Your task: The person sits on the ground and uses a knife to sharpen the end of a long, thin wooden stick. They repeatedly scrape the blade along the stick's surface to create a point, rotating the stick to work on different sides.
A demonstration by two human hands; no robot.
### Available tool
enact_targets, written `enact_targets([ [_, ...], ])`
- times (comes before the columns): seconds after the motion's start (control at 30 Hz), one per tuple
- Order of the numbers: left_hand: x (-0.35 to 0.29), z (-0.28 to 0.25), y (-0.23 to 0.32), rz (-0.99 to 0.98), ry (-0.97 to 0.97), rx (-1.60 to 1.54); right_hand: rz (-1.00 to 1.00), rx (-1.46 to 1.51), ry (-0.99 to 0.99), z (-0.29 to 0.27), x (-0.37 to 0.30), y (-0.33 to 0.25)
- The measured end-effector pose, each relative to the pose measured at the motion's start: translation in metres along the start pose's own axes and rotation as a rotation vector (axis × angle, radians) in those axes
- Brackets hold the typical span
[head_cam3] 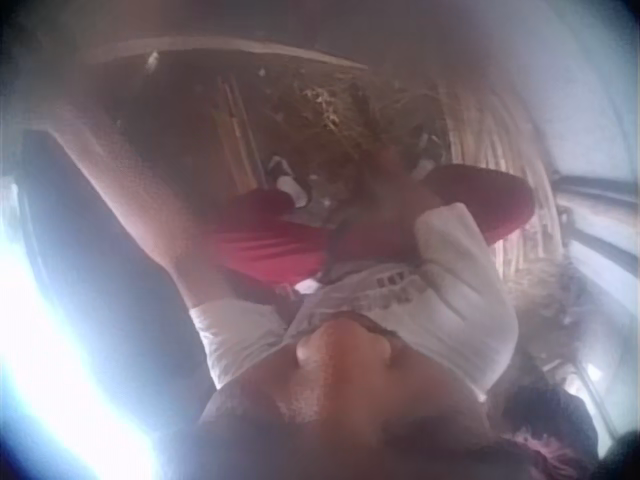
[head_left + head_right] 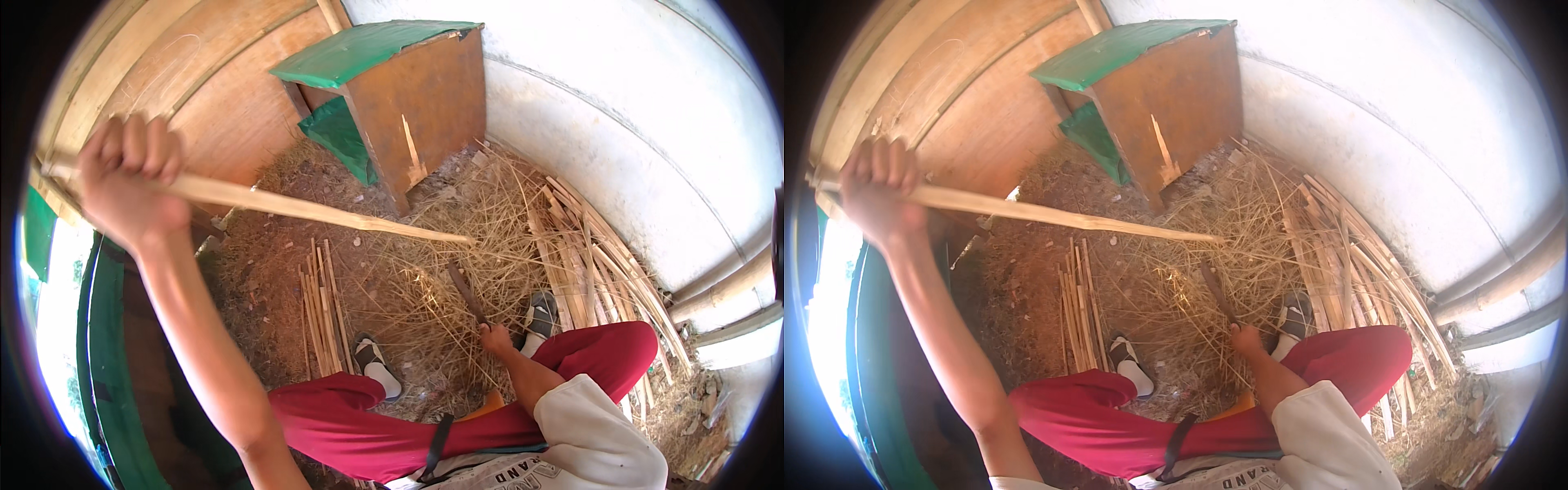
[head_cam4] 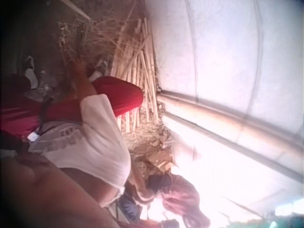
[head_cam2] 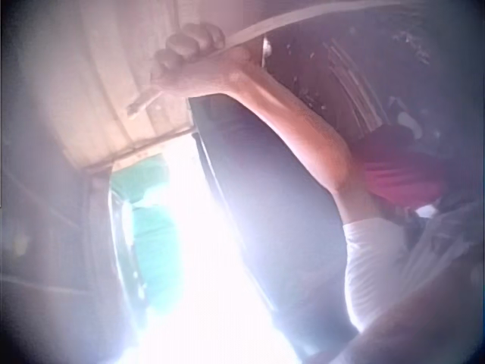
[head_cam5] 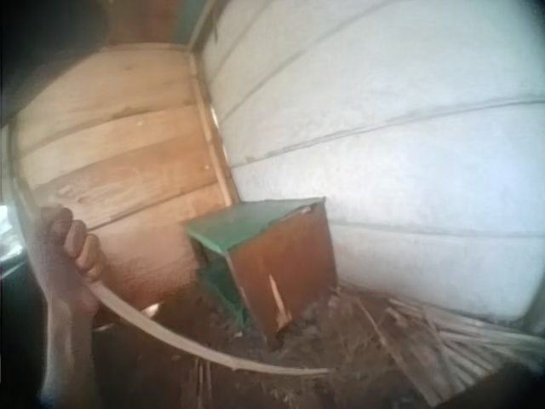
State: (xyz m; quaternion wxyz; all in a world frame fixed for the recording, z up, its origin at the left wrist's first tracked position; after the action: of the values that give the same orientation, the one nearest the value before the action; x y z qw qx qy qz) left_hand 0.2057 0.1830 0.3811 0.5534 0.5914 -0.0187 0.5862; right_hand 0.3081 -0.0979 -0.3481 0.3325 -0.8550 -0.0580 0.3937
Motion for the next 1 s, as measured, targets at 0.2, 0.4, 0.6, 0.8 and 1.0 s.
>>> enact_targets([
  [0.2,-0.024,-0.088,0.079,0.198,0.311,-0.038,-0.537,-0.301,0.372,-0.028,-0.037,-0.043],
  [0.4,-0.056,-0.193,0.107,0.274,0.107,-0.104,-0.627,-1.102,-0.078,-0.125,-0.046,-0.122],
  [0.6,-0.101,-0.268,0.116,0.362,0.130,-0.235,-0.676,-1.402,0.226,-0.292,-0.145,-0.180],
  [0.8,-0.131,-0.328,0.110,0.408,0.328,-0.298,-0.578,-0.578,0.918,-0.426,-0.234,-0.078],
  [1.0,-0.142,-0.370,0.092,0.357,0.479,-0.385,-0.224,-0.035,0.894,-0.367,-0.242,0.185],
])
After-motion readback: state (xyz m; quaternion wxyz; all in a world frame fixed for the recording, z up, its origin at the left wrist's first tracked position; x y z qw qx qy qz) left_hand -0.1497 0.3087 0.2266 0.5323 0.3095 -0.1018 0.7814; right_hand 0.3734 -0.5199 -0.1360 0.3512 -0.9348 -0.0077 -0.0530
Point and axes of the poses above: each hand's wrist, its own x-axis towards the middle knuckle, its own z-axis out of the palm, y = z × x, the point moved 6 cm from there along x, towards the middle knuckle, and after that the axes turned 3 degrees about -y, right-handed, at the moved point
